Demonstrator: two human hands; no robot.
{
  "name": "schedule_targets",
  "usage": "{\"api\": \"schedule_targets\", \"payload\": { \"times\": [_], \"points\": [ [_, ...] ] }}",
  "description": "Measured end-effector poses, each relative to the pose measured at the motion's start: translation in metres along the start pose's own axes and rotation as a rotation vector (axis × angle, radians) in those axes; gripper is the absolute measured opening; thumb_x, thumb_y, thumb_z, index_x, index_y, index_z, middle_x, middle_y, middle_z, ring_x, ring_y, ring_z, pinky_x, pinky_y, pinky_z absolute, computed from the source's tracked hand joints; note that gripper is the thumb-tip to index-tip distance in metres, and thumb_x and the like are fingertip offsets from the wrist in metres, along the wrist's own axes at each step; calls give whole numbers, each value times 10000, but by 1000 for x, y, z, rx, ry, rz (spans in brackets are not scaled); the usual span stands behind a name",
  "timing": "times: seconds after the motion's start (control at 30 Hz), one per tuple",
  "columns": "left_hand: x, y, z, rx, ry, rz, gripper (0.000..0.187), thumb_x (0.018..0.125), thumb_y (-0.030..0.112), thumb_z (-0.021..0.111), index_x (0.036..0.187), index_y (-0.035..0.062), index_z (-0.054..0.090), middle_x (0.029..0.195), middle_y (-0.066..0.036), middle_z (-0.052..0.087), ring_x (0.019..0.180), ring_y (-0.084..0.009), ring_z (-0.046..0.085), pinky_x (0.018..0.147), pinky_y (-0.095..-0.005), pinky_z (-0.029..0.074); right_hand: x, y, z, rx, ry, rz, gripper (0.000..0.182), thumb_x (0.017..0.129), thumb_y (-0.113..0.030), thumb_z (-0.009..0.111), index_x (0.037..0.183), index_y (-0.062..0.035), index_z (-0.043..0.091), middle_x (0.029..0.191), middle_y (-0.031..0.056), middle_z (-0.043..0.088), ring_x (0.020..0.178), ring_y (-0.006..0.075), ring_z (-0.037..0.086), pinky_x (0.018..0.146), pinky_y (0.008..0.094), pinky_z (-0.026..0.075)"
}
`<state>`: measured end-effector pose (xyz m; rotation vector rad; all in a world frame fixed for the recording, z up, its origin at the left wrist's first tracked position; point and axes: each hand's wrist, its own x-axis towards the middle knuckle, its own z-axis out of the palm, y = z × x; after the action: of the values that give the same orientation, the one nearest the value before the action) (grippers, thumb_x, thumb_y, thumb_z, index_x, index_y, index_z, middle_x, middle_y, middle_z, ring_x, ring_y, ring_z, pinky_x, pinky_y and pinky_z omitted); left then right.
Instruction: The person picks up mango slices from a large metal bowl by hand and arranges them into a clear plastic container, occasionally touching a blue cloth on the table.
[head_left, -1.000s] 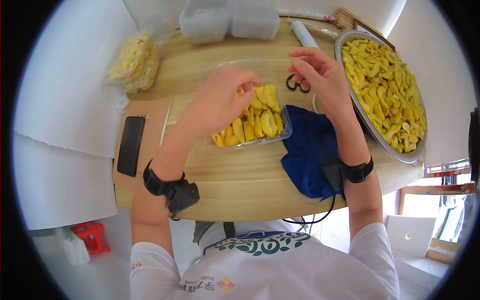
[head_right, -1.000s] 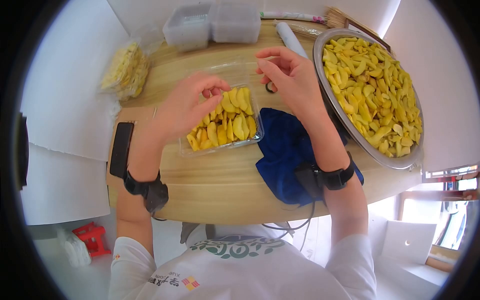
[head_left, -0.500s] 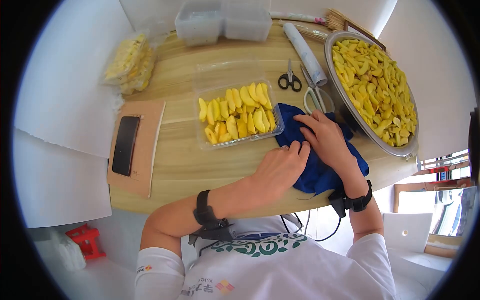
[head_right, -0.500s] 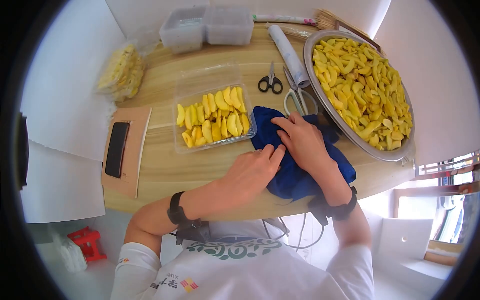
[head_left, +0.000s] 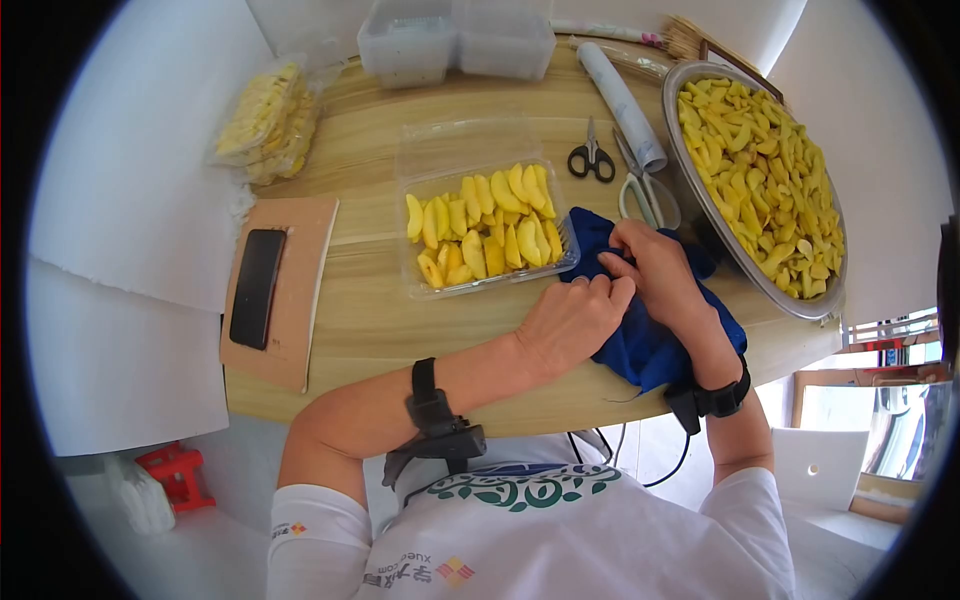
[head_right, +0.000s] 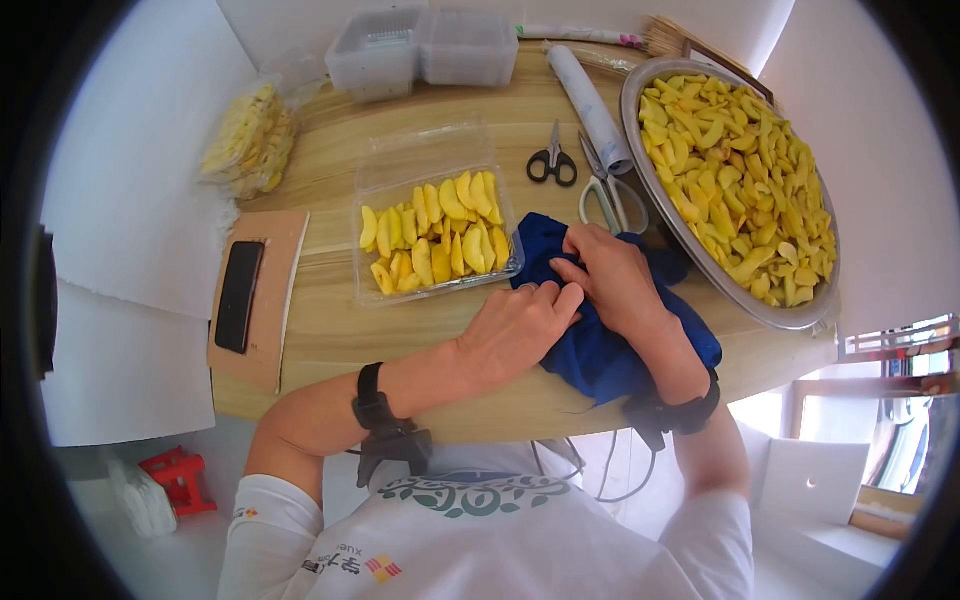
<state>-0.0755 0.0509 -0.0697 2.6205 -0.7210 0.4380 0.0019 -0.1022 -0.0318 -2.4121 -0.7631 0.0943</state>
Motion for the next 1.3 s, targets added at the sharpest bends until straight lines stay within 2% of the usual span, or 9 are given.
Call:
{"api": "schedule_targets", "payload": {
  "times": [0.2,0.4,0.47,0.6,0.7,0.83,0.97,1.13,1.3],
  "points": [
    [-2,-3,-2,-119,34,72,225,764,26,619,950,13,493,762,-122,574,689,-283,637,560,-383,533,0,8,-3,13,-29,-146,123,908,-78,658,969,2,586,899,172,614,791,393,598,682,426,475],
    [-4,-1,-8,-220,49,29,219,769,-12,588,954,6,471,793,-136,571,723,-307,626,593,-405,521,-6,3,-12,218,-14,-60,155,892,-12,647,1044,15,651,920,177,648,712,289,627,660,366,504],
    [-5,-3,-10,-236,10,29,217,775,-16,584,957,8,469,801,-137,570,736,-318,626,608,-417,521,-6,1,-7,282,20,124,123,861,-30,694,965,16,648,818,154,630,648,241,608,611,354,489],
    [-4,-5,-12,-264,-59,-11,179,839,1,593,968,14,470,824,-141,565,773,-349,622,641,-450,510,-1,7,2,185,86,-3,180,820,-96,759,837,-3,606,732,135,602,626,268,603,576,361,463],
    [-3,-5,-8,-274,-45,-46,160,893,41,609,974,19,473,832,-155,560,781,-362,617,636,-461,499,-1,13,2,29,80,-198,115,874,-19,675,949,6,591,848,154,606,736,331,592,645,377,472],
    [-4,-5,-8,-272,2,-14,140,917,45,606,969,20,479,845,-172,539,777,-370,602,631,-468,493,-4,13,-5,11,-37,-159,146,888,-1,624,1030,6,589,945,191,612,848,405,587,710,422,483],
    [-4,-2,-10,-176,-41,20,221,777,-30,592,965,14,487,867,-159,531,811,-325,609,656,-420,536,-12,8,-13,19,-65,-181,263,901,-21,606,1164,-18,606,1015,172,625,889,394,619,745,432,507],
    [-4,1,-15,-232,-46,-13,291,773,2,645,1027,5,502,901,-163,527,833,-347,601,673,-446,522,-27,-27,-51,-112,-52,-105,371,891,-28,623,1259,-65,599,1095,136,637,904,377,641,768,423,526],
    [-4,1,-16,-272,-79,-42,323,797,6,633,1097,3,513,916,-163,519,846,-366,594,686,-473,506,-35,-33,-95,-160,113,-133,313,882,-79,669,1194,-78,649,980,103,659,787,267,661,705,366,526]
  ]
}}
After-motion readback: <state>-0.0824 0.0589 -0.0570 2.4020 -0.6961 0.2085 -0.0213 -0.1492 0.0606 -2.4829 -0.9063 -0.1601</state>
